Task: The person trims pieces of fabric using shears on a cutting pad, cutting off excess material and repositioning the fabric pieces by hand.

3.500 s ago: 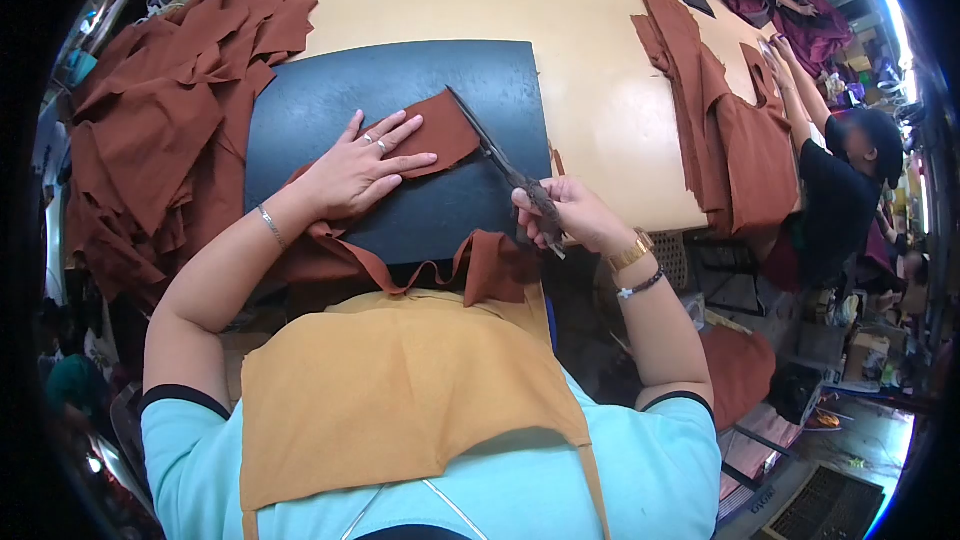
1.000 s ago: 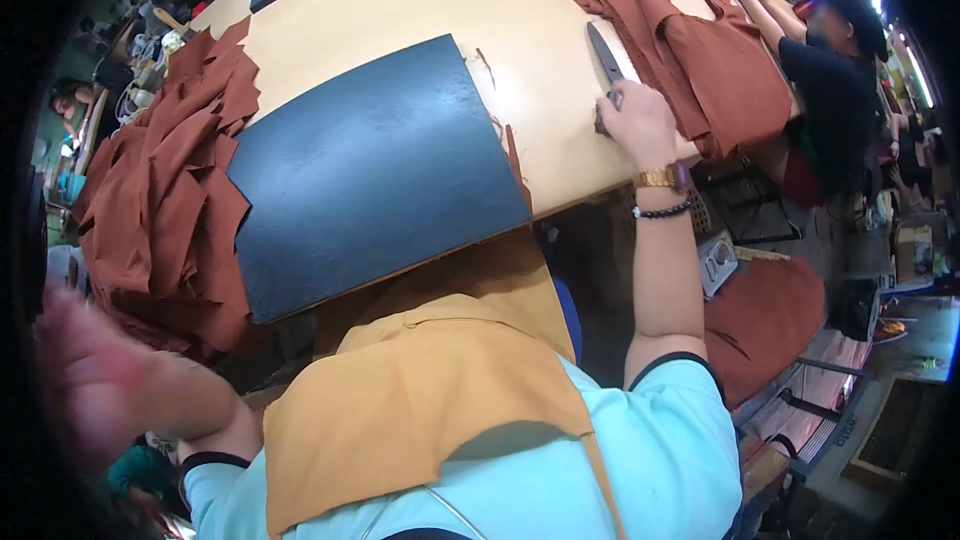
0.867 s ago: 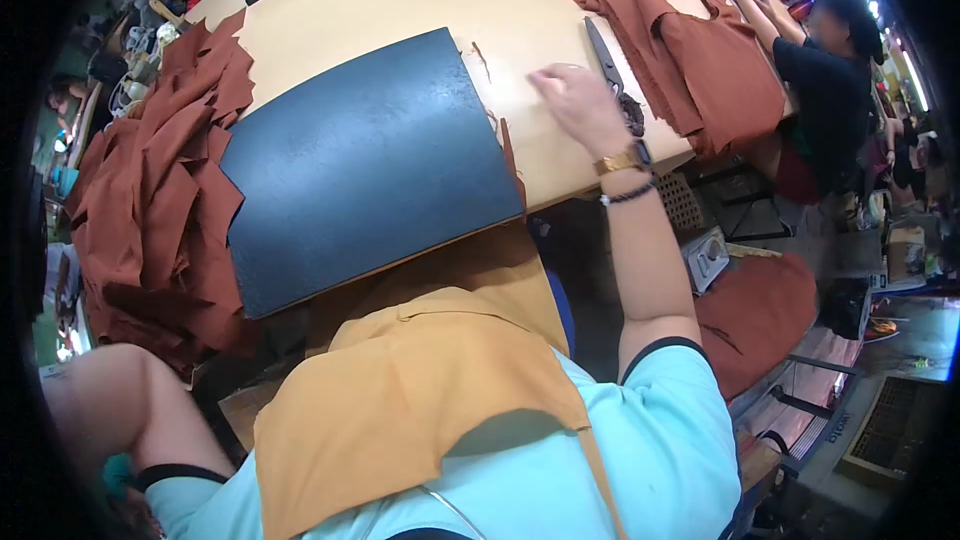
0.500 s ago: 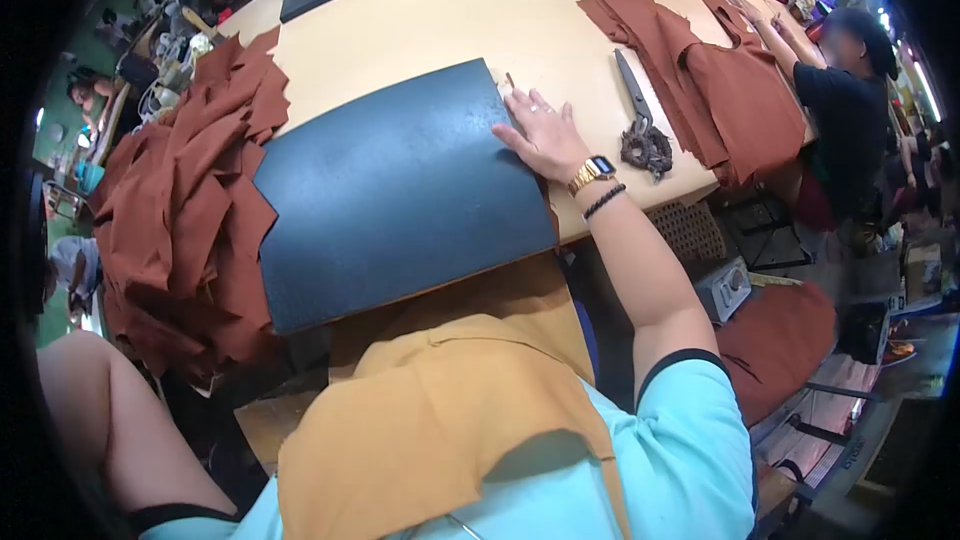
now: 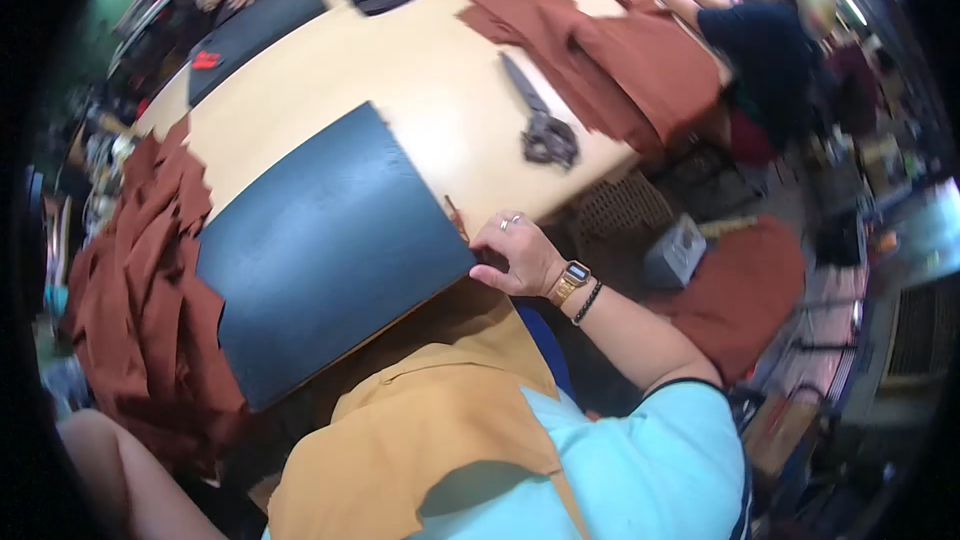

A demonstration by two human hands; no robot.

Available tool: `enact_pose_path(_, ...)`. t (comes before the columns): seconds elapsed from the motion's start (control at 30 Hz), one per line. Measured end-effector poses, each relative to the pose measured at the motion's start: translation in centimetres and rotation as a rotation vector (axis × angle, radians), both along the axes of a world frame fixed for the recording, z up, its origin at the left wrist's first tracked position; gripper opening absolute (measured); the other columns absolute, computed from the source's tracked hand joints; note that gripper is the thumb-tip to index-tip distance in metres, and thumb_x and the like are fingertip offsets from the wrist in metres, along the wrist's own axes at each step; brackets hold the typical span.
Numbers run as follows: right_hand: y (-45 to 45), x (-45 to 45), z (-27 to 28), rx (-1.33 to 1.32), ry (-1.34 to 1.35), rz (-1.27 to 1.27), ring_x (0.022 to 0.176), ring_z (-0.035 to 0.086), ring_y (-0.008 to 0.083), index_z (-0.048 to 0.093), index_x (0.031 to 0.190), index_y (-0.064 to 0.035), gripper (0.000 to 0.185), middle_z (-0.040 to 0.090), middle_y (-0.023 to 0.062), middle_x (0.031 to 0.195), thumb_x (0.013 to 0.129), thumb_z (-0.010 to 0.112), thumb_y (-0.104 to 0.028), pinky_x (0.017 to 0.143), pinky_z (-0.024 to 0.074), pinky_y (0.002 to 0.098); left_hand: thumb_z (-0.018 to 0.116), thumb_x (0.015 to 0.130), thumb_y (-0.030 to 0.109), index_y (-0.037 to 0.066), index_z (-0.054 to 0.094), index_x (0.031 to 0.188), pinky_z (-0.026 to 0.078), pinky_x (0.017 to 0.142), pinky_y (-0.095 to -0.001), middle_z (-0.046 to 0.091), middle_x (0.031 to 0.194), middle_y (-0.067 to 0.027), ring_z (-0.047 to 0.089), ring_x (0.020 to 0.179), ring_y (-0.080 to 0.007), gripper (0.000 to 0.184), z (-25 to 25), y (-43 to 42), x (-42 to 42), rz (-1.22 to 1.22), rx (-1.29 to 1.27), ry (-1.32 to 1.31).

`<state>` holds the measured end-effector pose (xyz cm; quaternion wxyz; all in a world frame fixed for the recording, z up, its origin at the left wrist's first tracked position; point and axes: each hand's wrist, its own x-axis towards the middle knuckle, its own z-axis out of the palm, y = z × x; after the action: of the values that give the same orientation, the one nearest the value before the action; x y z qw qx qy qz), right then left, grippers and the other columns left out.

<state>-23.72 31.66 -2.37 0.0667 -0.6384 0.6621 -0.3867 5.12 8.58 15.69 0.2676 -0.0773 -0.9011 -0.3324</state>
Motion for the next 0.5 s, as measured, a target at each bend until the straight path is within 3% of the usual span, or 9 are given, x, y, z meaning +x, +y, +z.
enact_pose_path(0.13, 6.3, 0.0, -0.9, 0.089, 0.231, 0.025, 0.076, 0.055, 0.0232, 0.061, 0.082, -0.0118, 0.023, 0.057, 0.0021, 0.074, 0.081, 0.068, -0.034, 0.076, 0.0436, 0.0361, 0.045, 0.091, 0.055, 0.008, 0.05, 0.119, 0.027, 0.092, -0.0358, 0.041, 0.115, -0.0092, 0.04, 0.106, -0.0209, 0.055, -2.1, -1.2, -1.6, 0.114, 0.019, 0.016)
enact_pose_path(0.3, 18.3, -4.8, -5.0, 0.447, 0.252, -0.526, 0.084, 0.062, 0.0275, 0.066, 0.082, -0.0123, 0.02, 0.064, 0.0072, 0.08, 0.08, 0.065, -0.032, 0.075, 0.0476, 0.0409, 0.043, 0.092, 0.055, 0.006, 0.047, 0.124, 0.027, 0.096, -0.037, 0.04, 0.122, -0.0111, 0.04, 0.112, -0.0229, 0.059, -5.4, -2.0, -3.0, 0.204, 0.109, 0.051)
enact_pose_path(0.33, 21.6, -5.8, -5.9, 0.537, 0.363, -0.671, 0.087, 0.062, 0.0288, 0.067, 0.085, -0.0123, 0.021, 0.065, 0.0085, 0.085, 0.079, 0.066, -0.032, 0.077, 0.0476, 0.0412, 0.042, 0.092, 0.055, 0.006, 0.047, 0.125, 0.027, 0.097, -0.0373, 0.04, 0.124, -0.0115, 0.039, 0.114, -0.0233, 0.06, -6.0, -2.2, -3.1, 0.216, 0.129, 0.057)
enact_pose_path(0.37, 24.8, -6.2, -6.1, 0.748, 0.37, -0.837, 0.1, 0.059, 0.028, 0.066, 0.094, -0.012, 0.026, 0.064, 0.0088, 0.098, 0.078, 0.066, -0.033, 0.085, 0.0446, 0.046, 0.042, 0.092, 0.056, 0.005, 0.046, 0.126, 0.027, 0.098, -0.0375, 0.04, 0.125, -0.0119, 0.039, 0.115, -0.0237, 0.061, -6.4, -2.3, -3.2, 0.228, 0.145, 0.06)
enact_pose_path(0.43, 30.5, -6.9, -7.4, 1.148, 0.462, -1.169, 0.13, 0.039, 0.0259, 0.059, 0.117, -0.0113, 0.043, 0.05, 0.009, 0.133, 0.08, 0.065, -0.034, 0.102, 0.0297, 0.0563, 0.041, 0.092, 0.056, 0.004, 0.045, 0.128, 0.027, 0.1, -0.038, 0.04, 0.128, -0.0127, 0.039, 0.117, -0.0245, 0.063, -7.2, -2.5, -3.3, 0.25, 0.187, 0.068)
enact_pose_path(0.47, 32.6, -7.4, -7.1, 1.249, 0.366, -1.259, 0.135, 0.034, 0.0256, 0.057, 0.119, -0.0089, 0.045, 0.047, 0.011, 0.137, 0.082, 0.063, -0.032, 0.104, 0.0271, 0.0601, 0.041, 0.092, 0.056, 0.004, 0.045, 0.129, 0.026, 0.101, -0.0382, 0.04, 0.129, -0.0131, 0.039, 0.118, -0.0249, 0.064, -7.6, -2.6, -3.3, 0.261, 0.206, 0.072)
enact_pose_path(0.5, 33.9, -7.4, -6.8, 1.334, 0.394, -1.372, 0.131, 0.039, 0.0259, 0.058, 0.119, -0.0096, 0.04, 0.051, 0.0097, 0.133, 0.084, 0.06, -0.03, 0.103, 0.0292, 0.0594, 0.04, 0.093, 0.056, 0.003, 0.044, 0.13, 0.026, 0.102, -0.0385, 0.039, 0.131, -0.0135, 0.039, 0.12, -0.0253, 0.065, -7.9, -2.7, -3.2, 0.272, 0.223, 0.074)
